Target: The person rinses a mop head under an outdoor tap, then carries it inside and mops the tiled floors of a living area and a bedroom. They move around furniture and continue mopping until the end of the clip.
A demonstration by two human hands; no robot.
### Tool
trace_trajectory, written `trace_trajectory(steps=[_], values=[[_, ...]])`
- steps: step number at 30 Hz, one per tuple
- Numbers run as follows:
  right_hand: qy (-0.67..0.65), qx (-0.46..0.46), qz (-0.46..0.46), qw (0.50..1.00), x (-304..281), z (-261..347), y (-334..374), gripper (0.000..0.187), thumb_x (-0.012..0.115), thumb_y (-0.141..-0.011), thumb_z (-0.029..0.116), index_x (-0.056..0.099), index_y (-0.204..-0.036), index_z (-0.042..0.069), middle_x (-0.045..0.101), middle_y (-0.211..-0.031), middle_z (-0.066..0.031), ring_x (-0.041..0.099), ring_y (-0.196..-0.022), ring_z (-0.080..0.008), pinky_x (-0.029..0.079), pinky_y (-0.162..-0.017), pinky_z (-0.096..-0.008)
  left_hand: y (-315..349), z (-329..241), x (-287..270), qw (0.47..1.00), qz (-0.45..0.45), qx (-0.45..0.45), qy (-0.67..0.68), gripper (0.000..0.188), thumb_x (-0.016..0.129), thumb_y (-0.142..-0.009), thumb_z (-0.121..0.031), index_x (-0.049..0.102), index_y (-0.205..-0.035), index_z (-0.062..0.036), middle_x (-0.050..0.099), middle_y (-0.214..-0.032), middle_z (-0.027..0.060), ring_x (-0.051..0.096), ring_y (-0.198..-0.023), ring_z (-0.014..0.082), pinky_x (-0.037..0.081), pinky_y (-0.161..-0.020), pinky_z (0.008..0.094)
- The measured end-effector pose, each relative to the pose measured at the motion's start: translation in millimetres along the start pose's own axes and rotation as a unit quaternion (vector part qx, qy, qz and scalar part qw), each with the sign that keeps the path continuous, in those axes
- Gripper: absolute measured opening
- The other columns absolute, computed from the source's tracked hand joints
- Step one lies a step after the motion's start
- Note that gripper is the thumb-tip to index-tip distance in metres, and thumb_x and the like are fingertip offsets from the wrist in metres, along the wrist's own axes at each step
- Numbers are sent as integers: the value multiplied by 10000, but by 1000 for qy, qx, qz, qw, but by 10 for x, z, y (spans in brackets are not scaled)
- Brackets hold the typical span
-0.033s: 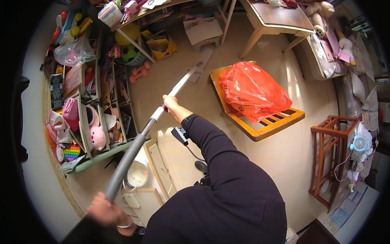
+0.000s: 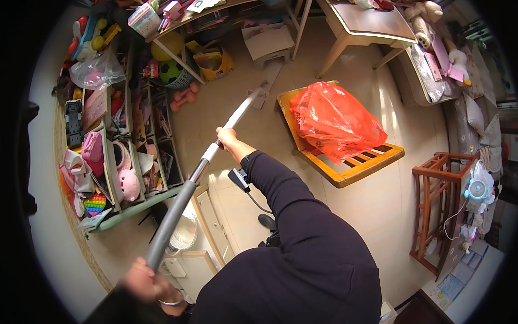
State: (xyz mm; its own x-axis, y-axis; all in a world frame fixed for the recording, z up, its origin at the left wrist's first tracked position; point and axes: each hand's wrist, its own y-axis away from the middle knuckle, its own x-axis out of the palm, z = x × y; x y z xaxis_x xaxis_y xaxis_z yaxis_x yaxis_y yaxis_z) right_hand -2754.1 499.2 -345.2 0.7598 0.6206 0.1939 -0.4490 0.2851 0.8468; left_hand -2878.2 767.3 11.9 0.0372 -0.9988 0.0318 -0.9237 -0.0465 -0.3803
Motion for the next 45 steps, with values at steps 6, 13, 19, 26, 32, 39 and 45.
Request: trace_trajectory(steps=[6, 13, 19, 26, 32, 39, 45], values=[[41, -31, -29, 998, -382, 211, -461, 183, 531, -719, 202, 499, -690, 23, 484, -559, -78, 463, -420, -186, 380, -366, -347, 232, 349, 268, 993, 115, 7, 5, 456, 287, -936, -294, 277, -514, -122, 355, -425, -5, 407, -421, 131, 382, -599, 310], [-161, -20, 36, 986, -594, 459, -290, 160, 541, -734, 200, 467, -704, 62, 480, -584, -58, 534, -518, -211, 499, -522, -382, -135, 62, 721, 949, 294, 96, 58, 497, 392, -907, -364, 316, -481, -120, 425, -398, -5, 454, -354, 121, 444, -479, 278], [-298, 20, 124, 946, -208, 282, 363, 186, 534, -754, 244, 458, -729, 76, 487, -614, -64, 533, -570, -220, 489, -554, -388, -746, -500, 738, 908, 355, 143, 171, 474, 474, -875, -363, 327, -464, -179, 357, -385, -91, 311, -310, 28, 284, -377, 173], [-564, -18, 198, 801, -248, 430, 168, 170, 488, -723, 187, 406, -620, 80, 435, -550, -67, 480, -507, -174, 449, -494, -293, -1210, -171, 772, 839, 482, 100, 232, 444, 523, -845, -345, 377, -468, -164, 445, -405, -72, 417, -345, 57, 421, -520, 220], [-339, 77, 93, 933, -535, 665, -333, 146, 460, -732, 166, 457, -701, 23, 534, -614, -131, 553, -576, -245, 481, -533, -359, -689, 614, 695, 969, 129, -105, 185, 247, 452, -696, -294, 358, -545, -122, 367, -507, 4, 413, -584, 133, 335, -742, 315], [58, 34, -73, 995, 3, 342, -163, 122, 540, -729, 148, 465, -675, 69, 502, -585, -33, 492, -428, -143, 456, -404, -305, -981, 511, 83, 894, 349, 12, 281, 227, 538, -612, -213, 413, -451, -113, 424, -390, -11, 388, -326, 96, 380, -475, 216], [20, 42, 58, 997, 667, -355, 241, 189, 500, -755, 203, 504, -786, 17, 537, -649, -91, 554, -503, -193, 501, -453, -345, -1014, -50, -562, 854, 468, 66, 216, 203, 593, -611, -178, 484, -460, -98, 456, -409, -20, 444, -348, 92, 419, -487, 190]])
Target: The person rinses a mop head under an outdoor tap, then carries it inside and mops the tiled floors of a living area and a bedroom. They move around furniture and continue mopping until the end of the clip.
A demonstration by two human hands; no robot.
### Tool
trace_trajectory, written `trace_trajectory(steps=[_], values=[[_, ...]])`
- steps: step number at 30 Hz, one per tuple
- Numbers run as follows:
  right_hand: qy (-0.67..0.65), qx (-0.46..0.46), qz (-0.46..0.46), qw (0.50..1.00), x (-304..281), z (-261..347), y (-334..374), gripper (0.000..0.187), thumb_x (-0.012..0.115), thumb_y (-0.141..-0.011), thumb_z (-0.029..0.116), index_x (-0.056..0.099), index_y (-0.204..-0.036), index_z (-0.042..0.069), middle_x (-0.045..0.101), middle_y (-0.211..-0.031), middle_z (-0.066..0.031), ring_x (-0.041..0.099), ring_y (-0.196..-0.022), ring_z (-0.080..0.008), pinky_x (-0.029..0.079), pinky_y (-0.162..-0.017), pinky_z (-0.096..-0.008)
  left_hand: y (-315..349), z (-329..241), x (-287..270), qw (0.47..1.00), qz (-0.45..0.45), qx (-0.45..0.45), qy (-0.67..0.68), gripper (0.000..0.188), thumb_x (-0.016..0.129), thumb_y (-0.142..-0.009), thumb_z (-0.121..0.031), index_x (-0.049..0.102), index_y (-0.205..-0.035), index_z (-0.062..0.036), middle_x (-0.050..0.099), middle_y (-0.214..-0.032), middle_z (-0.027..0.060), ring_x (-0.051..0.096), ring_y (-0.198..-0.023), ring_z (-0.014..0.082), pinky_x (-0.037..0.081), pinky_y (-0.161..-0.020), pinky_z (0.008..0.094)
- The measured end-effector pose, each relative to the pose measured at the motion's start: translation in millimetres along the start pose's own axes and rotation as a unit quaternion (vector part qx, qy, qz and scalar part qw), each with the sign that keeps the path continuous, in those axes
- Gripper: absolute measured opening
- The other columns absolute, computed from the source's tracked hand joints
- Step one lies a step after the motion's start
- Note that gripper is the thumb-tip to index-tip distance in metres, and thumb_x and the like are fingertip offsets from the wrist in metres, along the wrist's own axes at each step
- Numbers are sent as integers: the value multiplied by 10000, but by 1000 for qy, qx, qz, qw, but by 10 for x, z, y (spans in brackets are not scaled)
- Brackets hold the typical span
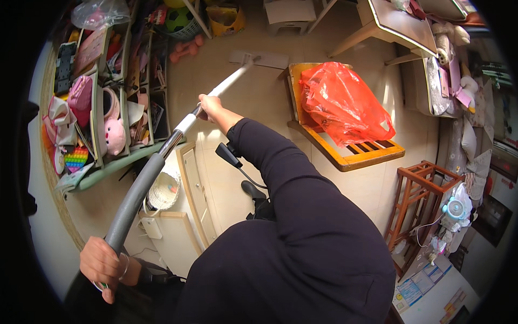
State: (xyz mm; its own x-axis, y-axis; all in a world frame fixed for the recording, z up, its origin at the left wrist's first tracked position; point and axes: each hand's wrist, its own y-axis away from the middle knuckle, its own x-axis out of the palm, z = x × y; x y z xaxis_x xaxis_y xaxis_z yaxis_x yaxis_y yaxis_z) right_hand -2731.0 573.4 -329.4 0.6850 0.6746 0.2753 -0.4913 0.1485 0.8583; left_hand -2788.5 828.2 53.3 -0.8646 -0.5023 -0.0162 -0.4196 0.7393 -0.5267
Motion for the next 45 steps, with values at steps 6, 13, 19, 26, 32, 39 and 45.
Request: trace_trajectory(steps=[6, 13, 19, 26, 32, 39, 45], values=[[94, 30, 80, 992, 248, -797, 526, 220, 485, -757, 257, 509, -787, 41, 557, -651, -93, 558, -499, -200, 493, -479, -346, 556, -689, 349, 998, 26, -44, -41, 236, 611, -624, -246, 477, -475, -122, 477, -432, -44, 457, -384, 70, 395, -508, 168], [109, 107, 176, 972, 52, -2057, 1649, 261, 425, -746, 290, 484, -716, 37, 526, -568, -95, 555, -476, -207, 539, -533, -377, 1199, -1631, 827, 999, -35, -11, 17, 296, 660, -673, -185, 477, -446, -133, 450, -398, -53, 450, -363, 42, 368, -414, 133], [100, 201, 204, 953, -86, -2893, 2748, 252, 411, -774, 300, 483, -750, 60, 528, -595, -67, 503, -468, -158, 521, -536, -399, 1098, -2553, 891, 987, 121, -95, 40, 256, 621, -678, -252, 475, -500, -140, 461, -434, -27, 479, -389, 93, 465, -554, 231], [-70, 270, 101, 955, 86, -2934, 3002, 186, 473, -806, 74, 377, -956, 22, 537, -738, -129, 591, -617, -233, 551, -557, -360, 1586, -2954, 1508, 994, -107, 17, -35, 271, 603, -657, -186, 418, -461, -156, 427, -399, -46, 431, -349, 58, 442, -492, 198], [7, 84, 162, 983, 443, -2322, 2465, 155, 488, -832, 148, 445, -893, 12, 548, -694, -70, 580, -535, -193, 548, -500, -329, 1968, -2536, 1823, 970, -130, 31, -204, 290, 553, -696, -80, 378, -468, -123, 451, -420, -22, 467, -374, 83, 421, -465, 221], [-69, 48, 115, 990, 493, -2212, 905, 145, 470, -798, 95, 450, -906, 1, 487, -669, -104, 525, -514, -219, 496, -481, -395, 2060, -1397, 1650, 948, 133, -178, -226, 300, 758, -640, -277, 502, -558, -144, 535, -520, -57, 568, -550, 117, 373, -814, 335], [-163, 45, 116, 979, 302, -2899, 1208, 86, 472, -786, 71, 457, -846, 11, 438, -640, -81, 503, -501, -217, 499, -469, -376, 2217, -1562, 1865, 958, 174, -20, -227, 288, 620, -752, -283, 456, -575, -125, 538, -545, -21, 551, -508, 112, 407, -655, 284]])
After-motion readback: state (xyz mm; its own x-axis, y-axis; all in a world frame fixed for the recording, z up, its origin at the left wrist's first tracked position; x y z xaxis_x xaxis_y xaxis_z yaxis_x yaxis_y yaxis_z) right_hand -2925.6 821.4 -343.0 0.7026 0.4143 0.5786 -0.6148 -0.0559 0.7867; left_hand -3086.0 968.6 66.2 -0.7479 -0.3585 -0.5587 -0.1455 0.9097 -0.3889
